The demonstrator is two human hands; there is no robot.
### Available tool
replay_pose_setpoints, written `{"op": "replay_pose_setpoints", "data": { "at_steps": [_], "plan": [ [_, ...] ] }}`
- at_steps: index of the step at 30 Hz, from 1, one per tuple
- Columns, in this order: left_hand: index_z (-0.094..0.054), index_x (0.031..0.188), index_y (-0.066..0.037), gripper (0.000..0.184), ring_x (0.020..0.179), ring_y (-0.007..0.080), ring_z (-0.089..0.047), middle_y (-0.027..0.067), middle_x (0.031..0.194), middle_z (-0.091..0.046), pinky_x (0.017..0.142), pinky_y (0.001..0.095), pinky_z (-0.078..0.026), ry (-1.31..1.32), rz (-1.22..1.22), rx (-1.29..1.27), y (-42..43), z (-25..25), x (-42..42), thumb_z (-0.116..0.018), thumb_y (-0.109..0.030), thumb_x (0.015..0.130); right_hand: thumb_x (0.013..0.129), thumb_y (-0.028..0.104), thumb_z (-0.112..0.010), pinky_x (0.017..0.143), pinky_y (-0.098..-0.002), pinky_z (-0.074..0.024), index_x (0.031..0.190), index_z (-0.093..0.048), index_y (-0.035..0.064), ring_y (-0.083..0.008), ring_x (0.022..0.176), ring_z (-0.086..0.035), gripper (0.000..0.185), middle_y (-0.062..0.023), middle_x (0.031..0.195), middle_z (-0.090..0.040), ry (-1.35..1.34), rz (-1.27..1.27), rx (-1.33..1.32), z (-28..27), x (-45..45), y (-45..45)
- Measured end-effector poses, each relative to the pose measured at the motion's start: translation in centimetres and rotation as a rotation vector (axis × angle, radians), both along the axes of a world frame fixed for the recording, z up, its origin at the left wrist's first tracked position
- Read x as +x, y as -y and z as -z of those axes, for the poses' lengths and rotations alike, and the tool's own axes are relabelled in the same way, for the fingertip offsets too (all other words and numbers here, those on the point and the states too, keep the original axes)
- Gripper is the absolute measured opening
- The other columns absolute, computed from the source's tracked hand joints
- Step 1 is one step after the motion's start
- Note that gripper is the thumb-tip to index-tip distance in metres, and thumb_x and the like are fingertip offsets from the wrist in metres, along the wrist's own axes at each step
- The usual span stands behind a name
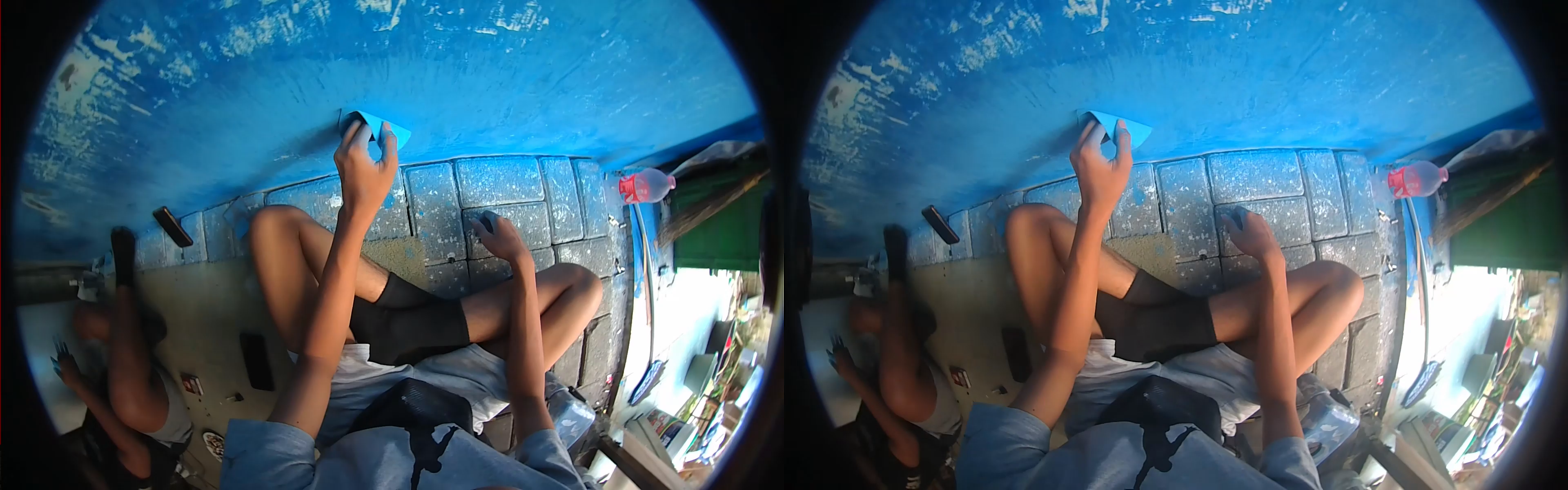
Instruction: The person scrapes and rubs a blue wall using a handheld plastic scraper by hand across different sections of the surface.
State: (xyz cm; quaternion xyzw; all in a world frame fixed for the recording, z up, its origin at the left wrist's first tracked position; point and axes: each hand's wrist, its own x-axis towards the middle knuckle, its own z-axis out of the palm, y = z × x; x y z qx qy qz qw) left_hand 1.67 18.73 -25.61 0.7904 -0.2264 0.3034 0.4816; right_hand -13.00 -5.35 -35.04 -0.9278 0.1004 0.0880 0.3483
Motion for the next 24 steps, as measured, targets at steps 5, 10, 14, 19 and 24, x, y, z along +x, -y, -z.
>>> {"op": "replay_pose_setpoints", "data": {
  "at_steps": [5, 10, 14, 19, 24],
  "plan": [
    [-0.059, 0.081, 0.005, 0.013, 0.064, 0.0368, -0.057, 0.0191, 0.076, -0.058, 0.058, 0.0400, -0.045, -0.035, 0.054, 0.091, 0.6, 6.5, 0.1, -0.058, -0.006, 0.086, 0.092, 0.035, -0.056, 0.066, -0.0451, -0.0451, 0.087, -0.059, -0.0022, -0.0390, 0.071, -0.060, 0.038, -0.0213, 0.073, -0.061, -0.042, -0.031, -0.021, -1.0, 0.5, -0.2],
    [-0.064, 0.082, 0.004, 0.015, 0.068, 0.0242, -0.063, 0.0139, 0.077, -0.063, 0.061, 0.0344, -0.047, -0.074, -0.042, -0.007, -0.6, -1.0, -0.3, -0.061, -0.010, 0.085, 0.091, 0.035, -0.056, 0.068, -0.0451, -0.0457, 0.087, -0.059, -0.0018, -0.0406, 0.075, -0.060, 0.037, -0.0221, 0.076, -0.062, 0.014, -0.003, -0.002, -0.8, 0.0, 0.1],
    [-0.060, 0.077, 0.004, 0.014, 0.060, 0.0301, -0.058, 0.0154, 0.072, -0.058, 0.055, 0.0366, -0.042, -0.041, -0.043, -0.079, -1.0, -2.2, 0.4, -0.059, -0.007, 0.085, 0.092, 0.035, -0.056, 0.067, -0.0448, -0.0456, 0.089, -0.058, -0.0013, -0.0393, 0.071, -0.060, 0.037, -0.0204, 0.073, -0.061, -0.009, -0.014, 0.003, -0.1, 0.2, -0.1],
    [-0.061, 0.079, 0.004, 0.011, 0.066, 0.0330, -0.059, 0.0182, 0.076, -0.061, 0.061, 0.0409, -0.046, -0.087, 0.027, 0.126, -0.2, 6.5, 0.2, -0.058, -0.005, 0.084, 0.092, 0.036, -0.056, 0.067, -0.0451, -0.0455, 0.088, -0.058, -0.0016, -0.0395, 0.071, -0.060, 0.038, -0.0208, 0.073, -0.061, -0.052, -0.035, -0.048, -0.4, 0.5, -0.2],
    [-0.061, 0.079, 0.004, 0.011, 0.066, 0.0334, -0.060, 0.0182, 0.076, -0.061, 0.060, 0.0393, -0.046, -0.094, 0.019, 0.016, 0.0, 1.1, 0.0, -0.059, -0.005, 0.085, 0.092, 0.037, -0.055, 0.067, -0.0458, -0.0451, 0.089, -0.058, -0.0018, -0.0399, 0.072, -0.060, 0.039, -0.0222, 0.074, -0.061, 0.008, -0.018, -0.024, -0.5, -0.3, 0.0]
  ]
}}
